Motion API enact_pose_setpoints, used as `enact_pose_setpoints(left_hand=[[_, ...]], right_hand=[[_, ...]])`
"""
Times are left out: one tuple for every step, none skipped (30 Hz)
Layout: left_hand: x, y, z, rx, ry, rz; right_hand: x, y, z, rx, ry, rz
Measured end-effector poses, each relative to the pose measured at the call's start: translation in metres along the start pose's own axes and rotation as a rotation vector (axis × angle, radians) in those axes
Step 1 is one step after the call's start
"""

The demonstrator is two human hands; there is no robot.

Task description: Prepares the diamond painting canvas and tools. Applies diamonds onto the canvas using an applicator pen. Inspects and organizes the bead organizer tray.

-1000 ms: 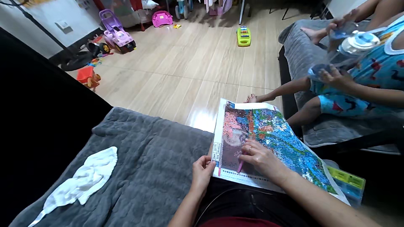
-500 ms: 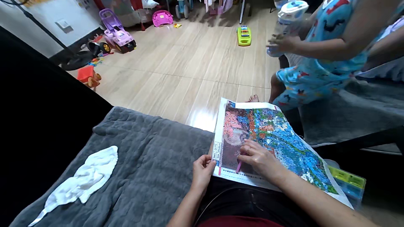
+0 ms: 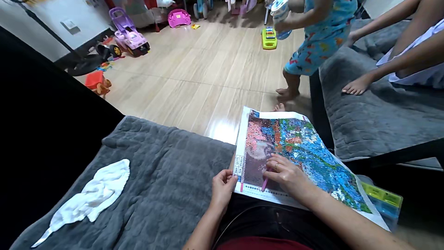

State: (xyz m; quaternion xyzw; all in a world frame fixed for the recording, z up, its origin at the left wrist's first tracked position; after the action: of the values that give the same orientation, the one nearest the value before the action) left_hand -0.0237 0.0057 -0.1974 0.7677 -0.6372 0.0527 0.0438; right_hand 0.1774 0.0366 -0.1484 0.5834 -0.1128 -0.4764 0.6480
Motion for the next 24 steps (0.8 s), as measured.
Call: enact_pose_setpoints(left_hand=[[0.0,0.0,0.0,-0.002,0.0,-0.001],[0.0,0.0,0.0,-0.003,-0.001,-0.001],[0.0,0.0,0.0,-0.005,-0.002,-0.001],[0.0,0.0,0.0,-0.006,-0.001,-0.003],[0.0,0.0,0.0,-0.006,-0.002,-0.003],[0.0,0.0,0.0,-0.003,-0.004,-0.001],[0.0,0.0,0.0,0.0,-0.005,0.0],[0.0,0.0,0.0,0.004,-0.004,0.001],[0.0,-0.001,0.0,0.005,-0.004,-0.001],[0.0,-0.001,0.001,0.006,-0.005,-0.005],[0.0,0.0,0.001,0.005,-0.005,-0.007],[0.0,0.0,0.001,0.001,-0.005,-0.007],[0.001,0.0,0.001,-0.003,-0.005,-0.008],[0.001,0.001,0.0,-0.005,-0.004,-0.011],[0.002,0.001,-0.001,-0.006,-0.002,-0.014],[0.003,0.001,-0.002,-0.001,0.0,-0.021],[0.005,0.0,-0.003,0.008,0.001,-0.027],[0.007,-0.001,-0.005,0.024,0.0,-0.029],[0.01,-0.002,-0.007,0.043,0.001,-0.031],[0.014,-0.002,-0.01,0.065,0.003,-0.033],[0.018,-0.003,-0.012,0.086,0.009,-0.035],[0.022,-0.004,-0.014,0.105,0.021,-0.036],[0.025,-0.004,-0.016,0.13,0.04,-0.036],[0.029,-0.005,-0.016,0.159,0.067,-0.037]], right_hand=[[0.0,-0.001,0.001,-0.003,0.002,-0.002],[0.0,0.0,0.0,-0.007,0.001,-0.006],[-0.001,0.001,-0.001,-0.014,-0.003,-0.016],[-0.003,0.004,-0.002,-0.023,-0.013,-0.024],[-0.004,0.007,-0.003,-0.031,-0.025,-0.028],[-0.005,0.011,-0.005,-0.036,-0.038,-0.035],[-0.006,0.015,-0.006,-0.038,-0.054,-0.047],[-0.005,0.018,-0.008,-0.039,-0.078,-0.064],[-0.004,0.021,-0.009,-0.047,-0.111,-0.087],[-0.001,0.023,-0.009,-0.069,-0.154,-0.11],[0.002,0.025,-0.009,-0.105,-0.204,-0.133],[0.005,0.027,-0.008,-0.147,-0.257,-0.164],[0.007,0.031,-0.006,-0.2,-0.318,-0.198],[0.009,0.035,-0.004,-0.275,-0.397,-0.221],[0.011,0.039,-0.001,-0.366,-0.485,-0.24],[0.012,0.041,0.001,-0.47,-0.567,-0.253],[0.014,0.041,0.003,-0.58,-0.636,-0.251],[0.016,0.04,0.005,-0.673,-0.685,-0.233],[0.018,0.037,0.006,-0.735,-0.718,-0.211],[0.021,0.034,0.006,-0.761,-0.735,-0.191],[0.023,0.031,0.007,-0.773,-0.747,-0.18],[0.025,0.03,0.006,-0.785,-0.76,-0.177],[0.026,0.029,0.006,-0.812,-0.782,-0.176],[0.027,0.029,0.006,-0.857,-0.809,-0.179]])
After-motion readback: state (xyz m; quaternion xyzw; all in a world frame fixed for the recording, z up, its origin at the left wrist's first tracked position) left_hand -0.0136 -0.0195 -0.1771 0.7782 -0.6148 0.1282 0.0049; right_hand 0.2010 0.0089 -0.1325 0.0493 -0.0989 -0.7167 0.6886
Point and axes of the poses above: each hand's wrist, its own x-axis away from the middle knuckle, its own y-axis out of the back of the hand, z = x × y, the point moved 5 cm from there along -x, towards the middle knuckle, and after that the axes turned 15 degrees about -y, right-handed, at the moved point
